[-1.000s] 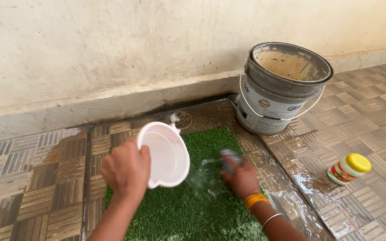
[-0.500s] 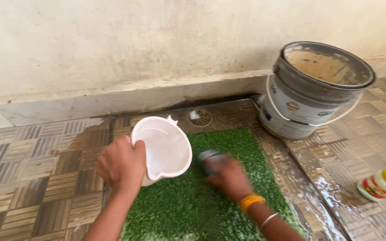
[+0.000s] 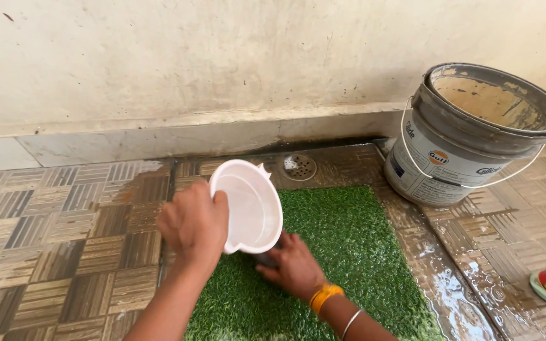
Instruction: Cleaning an artificial grass mat using water and a scrub brush.
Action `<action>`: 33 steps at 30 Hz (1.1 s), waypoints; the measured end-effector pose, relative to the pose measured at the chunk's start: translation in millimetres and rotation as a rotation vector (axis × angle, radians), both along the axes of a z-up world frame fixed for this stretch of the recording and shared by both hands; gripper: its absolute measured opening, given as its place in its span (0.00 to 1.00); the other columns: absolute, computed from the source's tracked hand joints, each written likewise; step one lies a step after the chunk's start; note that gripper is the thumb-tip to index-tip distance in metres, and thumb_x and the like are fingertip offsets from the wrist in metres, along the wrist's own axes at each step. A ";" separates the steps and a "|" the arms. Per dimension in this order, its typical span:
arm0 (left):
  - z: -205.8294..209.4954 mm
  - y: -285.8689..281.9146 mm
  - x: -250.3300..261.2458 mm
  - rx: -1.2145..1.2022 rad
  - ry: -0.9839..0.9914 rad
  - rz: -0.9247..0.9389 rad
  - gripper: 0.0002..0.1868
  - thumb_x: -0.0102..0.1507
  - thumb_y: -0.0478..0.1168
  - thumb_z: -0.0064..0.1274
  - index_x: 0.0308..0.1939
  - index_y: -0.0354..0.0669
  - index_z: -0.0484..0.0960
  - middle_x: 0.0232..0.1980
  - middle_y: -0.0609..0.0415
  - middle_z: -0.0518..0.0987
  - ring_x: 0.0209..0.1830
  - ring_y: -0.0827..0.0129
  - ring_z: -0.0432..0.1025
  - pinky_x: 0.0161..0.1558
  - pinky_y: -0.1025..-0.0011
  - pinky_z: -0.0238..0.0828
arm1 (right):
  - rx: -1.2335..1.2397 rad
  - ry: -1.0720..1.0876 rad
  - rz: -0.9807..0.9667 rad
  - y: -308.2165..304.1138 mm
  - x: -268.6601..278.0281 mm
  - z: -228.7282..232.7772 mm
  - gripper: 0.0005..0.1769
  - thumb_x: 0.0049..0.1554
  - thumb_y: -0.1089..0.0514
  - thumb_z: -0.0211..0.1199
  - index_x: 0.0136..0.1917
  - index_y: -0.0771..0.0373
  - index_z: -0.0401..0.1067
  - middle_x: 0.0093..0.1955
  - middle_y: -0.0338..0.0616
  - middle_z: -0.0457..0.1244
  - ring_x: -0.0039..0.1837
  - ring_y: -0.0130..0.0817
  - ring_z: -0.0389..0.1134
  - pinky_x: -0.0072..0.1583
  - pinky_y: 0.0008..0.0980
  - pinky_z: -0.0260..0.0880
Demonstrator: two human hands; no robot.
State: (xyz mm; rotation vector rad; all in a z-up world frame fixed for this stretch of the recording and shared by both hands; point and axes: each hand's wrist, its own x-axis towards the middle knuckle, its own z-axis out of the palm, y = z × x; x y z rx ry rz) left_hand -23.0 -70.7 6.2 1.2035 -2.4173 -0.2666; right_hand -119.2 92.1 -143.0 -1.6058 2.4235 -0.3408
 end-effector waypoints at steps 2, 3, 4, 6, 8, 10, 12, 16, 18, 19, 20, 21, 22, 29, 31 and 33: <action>10.5 3.6 -10.5 -0.015 -0.022 -0.021 0.09 0.64 0.41 0.55 0.39 0.40 0.86 0.22 0.47 0.82 0.15 0.66 0.75 0.15 0.68 0.65 | -0.091 0.072 -0.099 10.6 -27.0 -3.9 0.25 0.57 0.41 0.66 0.65 0.48 0.73 0.73 0.56 0.58 0.71 0.55 0.58 0.71 0.52 0.61; 16.2 5.1 -16.6 -0.032 -0.042 -0.039 0.09 0.64 0.41 0.55 0.38 0.40 0.86 0.21 0.47 0.82 0.15 0.66 0.74 0.15 0.69 0.64 | -0.188 0.149 -0.190 15.7 -41.5 -5.4 0.29 0.52 0.43 0.70 0.65 0.47 0.73 0.75 0.63 0.52 0.71 0.60 0.56 0.70 0.55 0.58; 13.0 2.4 -24.6 -0.031 -0.043 -0.043 0.09 0.64 0.41 0.55 0.38 0.40 0.86 0.21 0.47 0.82 0.15 0.66 0.74 0.15 0.69 0.64 | -0.187 0.148 -0.194 17.7 -50.4 1.4 0.29 0.52 0.43 0.70 0.65 0.47 0.73 0.75 0.63 0.52 0.71 0.60 0.56 0.70 0.55 0.58; 5.4 -1.1 -40.6 -0.056 0.021 -0.081 0.08 0.63 0.38 0.55 0.39 0.37 0.85 0.22 0.47 0.81 0.12 0.67 0.74 0.12 0.70 0.62 | -0.016 -0.088 -0.675 23.7 -68.1 14.2 0.36 0.57 0.41 0.62 0.77 0.35 0.59 0.79 0.58 0.48 0.67 0.58 0.60 0.67 0.53 0.67; 1.2 -2.0 -56.5 -0.075 0.062 -0.103 0.08 0.62 0.38 0.56 0.38 0.36 0.85 0.22 0.46 0.81 0.12 0.67 0.74 0.11 0.71 0.62 | -0.027 -0.037 -0.616 18.4 -68.8 19.4 0.35 0.56 0.40 0.63 0.75 0.36 0.62 0.78 0.57 0.49 0.68 0.57 0.59 0.68 0.54 0.66; 0.8 -1.7 -72.0 -0.096 0.100 -0.124 0.07 0.61 0.37 0.57 0.37 0.36 0.85 0.22 0.46 0.81 0.12 0.67 0.73 0.10 0.72 0.61 | -0.039 0.011 -0.555 14.6 -75.2 10.4 0.34 0.54 0.39 0.64 0.73 0.38 0.64 0.77 0.56 0.50 0.69 0.57 0.59 0.68 0.54 0.65; 2.7 1.2 -88.8 -0.128 0.010 -0.121 0.08 0.64 0.37 0.55 0.33 0.39 0.85 0.21 0.47 0.80 0.13 0.68 0.74 0.12 0.71 0.61 | -0.232 0.179 -0.182 14.9 -88.3 -13.5 0.31 0.54 0.38 0.68 0.69 0.45 0.69 0.75 0.63 0.52 0.67 0.62 0.60 0.66 0.58 0.67; -0.9 2.7 -111.4 -0.086 0.000 -0.112 0.09 0.65 0.37 0.55 0.32 0.39 0.85 0.20 0.47 0.80 0.13 0.67 0.75 0.13 0.69 0.62 | -0.175 0.337 -0.251 29.4 -135.0 -36.0 0.35 0.54 0.34 0.67 0.72 0.41 0.66 0.73 0.59 0.54 0.70 0.63 0.58 0.65 0.60 0.66; 2.3 6.2 -116.4 -0.161 0.054 -0.140 0.08 0.63 0.37 0.56 0.30 0.41 0.85 0.21 0.46 0.81 0.17 0.65 0.75 0.14 0.67 0.65 | -0.051 0.116 -0.654 48.1 -150.1 -12.0 0.37 0.55 0.37 0.65 0.76 0.35 0.59 0.75 0.62 0.51 0.67 0.61 0.60 0.63 0.56 0.70; 2.0 6.9 -119.4 -0.157 0.057 -0.139 0.08 0.63 0.37 0.56 0.30 0.41 0.85 0.21 0.46 0.81 0.17 0.65 0.75 0.14 0.67 0.65 | -0.047 0.119 -0.654 45.9 -146.8 -6.8 0.37 0.55 0.37 0.65 0.76 0.35 0.59 0.75 0.62 0.51 0.67 0.61 0.60 0.63 0.56 0.70; 1.8 7.5 -122.0 -0.166 0.046 -0.144 0.07 0.63 0.37 0.56 0.30 0.41 0.85 0.21 0.47 0.81 0.17 0.64 0.76 0.15 0.66 0.66 | -0.027 0.093 -0.805 43.6 -143.2 -1.5 0.38 0.56 0.38 0.64 0.77 0.35 0.57 0.76 0.64 0.48 0.67 0.63 0.59 0.61 0.56 0.70; 1.8 8.3 -124.6 -0.175 0.036 -0.149 0.07 0.62 0.37 0.57 0.31 0.41 0.85 0.21 0.47 0.81 0.17 0.64 0.76 0.16 0.66 0.67 | -0.008 0.067 -0.957 41.5 -139.6 3.9 0.38 0.57 0.38 0.64 0.77 0.36 0.55 0.76 0.65 0.46 0.66 0.65 0.58 0.59 0.56 0.71; 1.3 11.1 -127.6 -0.175 0.035 -0.150 0.07 0.62 0.37 0.57 0.31 0.41 0.85 0.21 0.47 0.81 0.17 0.64 0.76 0.16 0.66 0.67 | -0.007 0.066 -0.958 33.2 -129.7 -4.9 0.38 0.57 0.38 0.64 0.77 0.36 0.55 0.76 0.65 0.46 0.66 0.65 0.58 0.59 0.56 0.71; 1.3 23.8 -144.7 -0.257 0.100 -0.224 0.06 0.60 0.39 0.59 0.31 0.41 0.85 0.23 0.46 0.82 0.18 0.62 0.77 0.18 0.64 0.68 | -0.232 0.193 -0.364 11.5 -111.6 -34.5 0.27 0.53 0.41 0.68 0.65 0.43 0.71 0.70 0.58 0.57 0.71 0.59 0.58 0.69 0.55 0.64; 0.9 25.6 -146.4 -0.200 0.071 -0.239 0.07 0.64 0.38 0.57 0.33 0.40 0.85 0.23 0.46 0.82 0.17 0.65 0.77 0.16 0.66 0.68 | -0.201 0.157 -0.415 30.7 -124.5 -33.5 0.30 0.55 0.40 0.67 0.69 0.44 0.70 0.71 0.59 0.56 0.71 0.61 0.57 0.69 0.56 0.63; 0.3 29.3 -147.4 -0.225 0.126 -0.257 0.05 0.63 0.36 0.57 0.34 0.39 0.85 0.24 0.47 0.82 0.18 0.67 0.76 0.15 0.70 0.66 | -0.081 0.059 -0.822 59.8 -136.5 -19.6 0.38 0.56 0.38 0.63 0.77 0.36 0.57 0.77 0.64 0.48 0.70 0.63 0.57 0.65 0.56 0.68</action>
